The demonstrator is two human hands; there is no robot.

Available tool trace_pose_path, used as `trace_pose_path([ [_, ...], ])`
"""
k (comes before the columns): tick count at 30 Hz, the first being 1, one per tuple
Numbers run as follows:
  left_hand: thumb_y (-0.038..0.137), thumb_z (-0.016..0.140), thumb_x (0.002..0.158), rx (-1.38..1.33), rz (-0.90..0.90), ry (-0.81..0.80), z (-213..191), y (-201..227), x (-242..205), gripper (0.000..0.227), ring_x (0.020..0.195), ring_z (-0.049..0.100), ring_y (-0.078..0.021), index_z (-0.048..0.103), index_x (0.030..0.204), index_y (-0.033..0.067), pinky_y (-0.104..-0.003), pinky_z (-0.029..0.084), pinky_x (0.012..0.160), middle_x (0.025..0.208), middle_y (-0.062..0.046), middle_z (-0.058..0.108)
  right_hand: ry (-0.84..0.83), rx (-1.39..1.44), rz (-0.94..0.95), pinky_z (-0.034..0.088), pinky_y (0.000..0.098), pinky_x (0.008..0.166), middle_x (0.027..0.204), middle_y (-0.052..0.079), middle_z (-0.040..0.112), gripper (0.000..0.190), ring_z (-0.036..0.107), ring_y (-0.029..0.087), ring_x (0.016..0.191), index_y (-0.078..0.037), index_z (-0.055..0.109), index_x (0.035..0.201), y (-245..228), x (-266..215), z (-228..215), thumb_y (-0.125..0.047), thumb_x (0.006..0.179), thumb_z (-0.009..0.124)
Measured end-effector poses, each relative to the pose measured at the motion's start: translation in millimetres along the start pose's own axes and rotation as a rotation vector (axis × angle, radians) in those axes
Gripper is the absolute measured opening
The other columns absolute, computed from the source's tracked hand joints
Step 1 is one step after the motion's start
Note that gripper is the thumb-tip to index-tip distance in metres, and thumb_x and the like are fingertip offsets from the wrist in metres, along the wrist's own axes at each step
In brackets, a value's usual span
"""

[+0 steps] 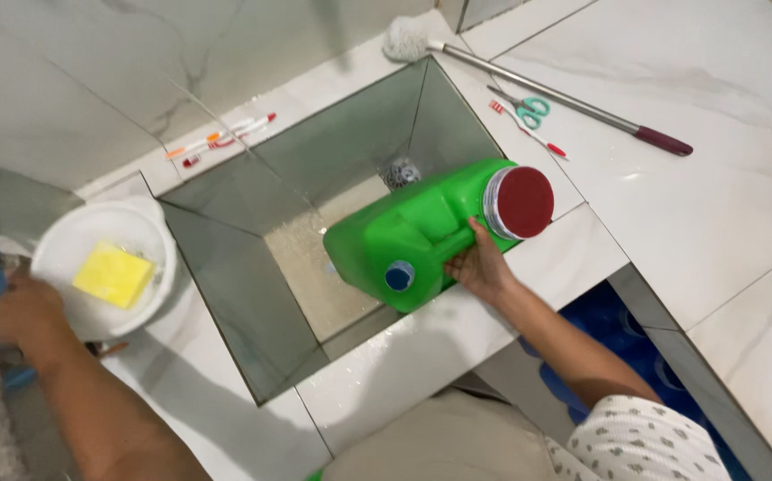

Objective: The person rinses a green plastic container in a sink, then uses scissors to cut off the cap and a label. They scrub the container with a soapy sponge, rinse it again, and use a toothbrush to clean the cap and the container's opening.

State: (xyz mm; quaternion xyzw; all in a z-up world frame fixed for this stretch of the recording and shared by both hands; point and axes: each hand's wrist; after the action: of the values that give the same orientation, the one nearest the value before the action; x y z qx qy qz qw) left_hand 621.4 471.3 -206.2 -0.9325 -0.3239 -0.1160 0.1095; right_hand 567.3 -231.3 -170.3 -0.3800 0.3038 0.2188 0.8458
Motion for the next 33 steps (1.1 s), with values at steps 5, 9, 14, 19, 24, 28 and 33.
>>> trace_pose_path([
  [5, 0.017, 0.053, 0.106, -0.487, 0.477, 0.182, -64, 110, -74, 0.028, 0.108, 0.063, -0.0415, 0.064, 0.12, -0.0054, -0.049, 0.051, 0.092, 0.121, -0.026, 0.068, -0.268, -1.043, -0.076, 0.059, 0.0323, 0.066, 0.088, 0.015, 0.078, 0.035, 0.072, 0.019, 0.07, 0.003, 0.071, 0.111, -100, 1, -65, -0.023, 0.104, 0.049],
  [9, 0.024, 0.065, 0.094, -0.784, 0.977, -0.165, -163, 244, -219, 0.022, 0.106, 0.063, -0.04, 0.068, 0.107, 0.0055, -0.048, 0.051, 0.09, 0.118, -0.02, 0.066, 0.192, -1.402, -0.639, 0.057, 0.0348, 0.074, 0.092, 0.013, 0.075, 0.024, 0.07, 0.019, 0.078, -0.002, 0.075, 0.111, -204, 89, -89, -0.016, 0.102, 0.058],
  [14, 0.039, 0.071, 0.09, -0.578, 1.378, 0.071, -208, 305, -300, 0.037, 0.08, 0.065, -0.0262, 0.063, 0.108, 0.0075, -0.039, 0.058, 0.062, 0.09, -0.013, 0.059, 0.373, -1.772, -1.083, 0.051, 0.0501, 0.087, 0.115, 0.032, 0.062, 0.025, 0.064, 0.047, 0.098, 0.006, 0.074, 0.107, -253, 191, -126, -0.007, 0.087, 0.068],
  [19, 0.033, 0.071, 0.091, -0.456, 1.178, 0.196, -176, 314, -335, 0.029, 0.055, 0.062, -0.0211, 0.054, 0.085, 0.0098, -0.035, 0.053, 0.043, 0.074, -0.01, 0.056, 0.378, -1.856, -0.931, 0.052, 0.0504, 0.092, 0.118, 0.031, 0.061, 0.023, 0.064, 0.047, 0.103, 0.006, 0.073, 0.101, -276, 230, -137, -0.013, 0.086, 0.073],
  [24, 0.026, 0.072, 0.089, -0.483, 1.03, 0.195, -164, 320, -349, 0.029, 0.048, 0.06, -0.0207, 0.05, 0.08, 0.0106, -0.035, 0.049, 0.039, 0.067, -0.009, 0.054, 0.368, -2.044, -1.146, 0.054, 0.0525, 0.085, 0.105, 0.03, 0.068, 0.024, 0.067, 0.046, 0.095, 0.007, 0.067, 0.109, -294, 207, -115, -0.008, 0.091, 0.068],
  [28, 0.027, 0.074, 0.082, -0.523, 0.991, 0.196, -165, 322, -347, 0.028, 0.049, 0.062, -0.0229, 0.052, 0.079, 0.0099, -0.038, 0.05, 0.039, 0.067, -0.01, 0.057, 0.151, -1.601, -1.043, 0.052, 0.0501, 0.071, 0.09, 0.023, 0.067, 0.03, 0.068, 0.038, 0.08, 0.005, 0.055, 0.126, -240, 151, -63, -0.014, 0.104, 0.059],
  [33, 0.025, 0.076, 0.084, -0.553, 0.947, 0.176, -167, 324, -353, 0.028, 0.05, 0.064, -0.024, 0.052, 0.081, 0.0093, -0.038, 0.052, 0.041, 0.068, -0.011, 0.058, -0.59, -1.194, -0.914, 0.057, 0.0409, 0.066, 0.095, 0.016, 0.067, 0.041, 0.069, 0.028, 0.074, -0.001, 0.047, 0.139, -42, 84, -2, -0.023, 0.106, 0.057],
])
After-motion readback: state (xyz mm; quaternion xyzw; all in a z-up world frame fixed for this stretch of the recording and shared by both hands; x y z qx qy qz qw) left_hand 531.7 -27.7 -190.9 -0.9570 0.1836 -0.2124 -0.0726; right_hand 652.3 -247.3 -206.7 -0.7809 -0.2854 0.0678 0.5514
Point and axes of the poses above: each hand's wrist, its own x-axis towards the middle knuckle, its own z-axis out of the palm, y = z × x
